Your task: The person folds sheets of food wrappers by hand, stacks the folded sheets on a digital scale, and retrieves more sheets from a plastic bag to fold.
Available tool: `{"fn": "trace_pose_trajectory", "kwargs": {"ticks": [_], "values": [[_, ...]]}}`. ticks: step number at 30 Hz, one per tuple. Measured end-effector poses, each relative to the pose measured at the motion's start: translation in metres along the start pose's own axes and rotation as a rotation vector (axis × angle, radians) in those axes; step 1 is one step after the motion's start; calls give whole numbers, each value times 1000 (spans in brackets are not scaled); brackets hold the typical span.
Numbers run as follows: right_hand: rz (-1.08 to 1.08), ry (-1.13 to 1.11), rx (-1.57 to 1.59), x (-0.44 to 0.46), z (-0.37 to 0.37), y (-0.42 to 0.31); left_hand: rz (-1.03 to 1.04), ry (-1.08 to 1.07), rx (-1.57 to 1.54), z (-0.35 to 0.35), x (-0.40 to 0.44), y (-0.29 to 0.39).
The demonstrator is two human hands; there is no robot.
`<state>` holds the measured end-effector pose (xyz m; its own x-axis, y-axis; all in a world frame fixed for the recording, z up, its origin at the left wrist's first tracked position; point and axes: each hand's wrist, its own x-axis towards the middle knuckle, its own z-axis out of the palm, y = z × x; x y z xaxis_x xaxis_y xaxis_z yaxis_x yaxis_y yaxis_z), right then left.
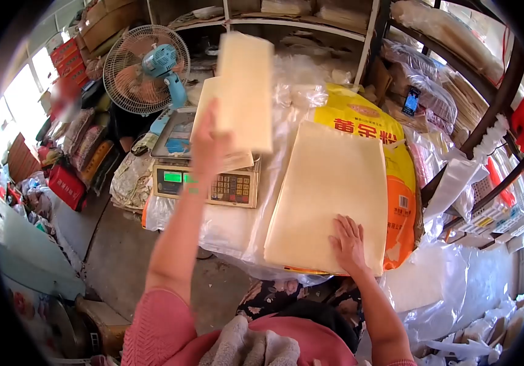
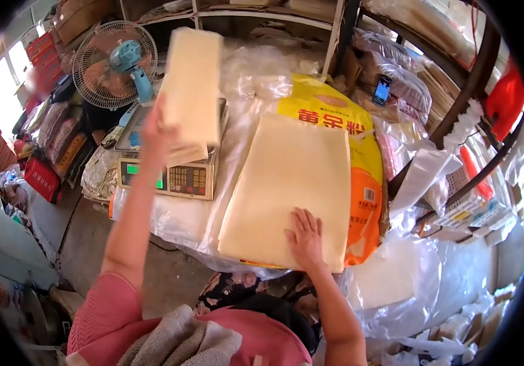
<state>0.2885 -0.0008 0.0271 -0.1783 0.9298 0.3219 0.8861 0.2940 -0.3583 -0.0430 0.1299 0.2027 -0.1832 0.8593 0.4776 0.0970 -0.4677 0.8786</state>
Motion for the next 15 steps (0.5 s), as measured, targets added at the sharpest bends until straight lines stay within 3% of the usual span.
{"fn": "trace_pose_trajectory", "kwargs": {"ticks": [2,5,8,10,12,14,15], "values": [[-7,21,-18,-3,6,1,22,35,-51,-30,52,-1],[-17,44,-65,-4,9,1,-298,-111,-169,-69,97,-28],[-4,36,-57,-4,12,3,-418,-161,523,-82,105,-47],[-8,42,-59,-5,16,6,-403,25,74,-95,110,-86],[-6,27,-45,-4,13,4,88,224,408,-78,86,-73],[7,11,-58,-4,12,-3,375,322,713,-39,15,-23],[1,20,-68,-3,10,-8,391,211,614,-30,-15,-22]]}}
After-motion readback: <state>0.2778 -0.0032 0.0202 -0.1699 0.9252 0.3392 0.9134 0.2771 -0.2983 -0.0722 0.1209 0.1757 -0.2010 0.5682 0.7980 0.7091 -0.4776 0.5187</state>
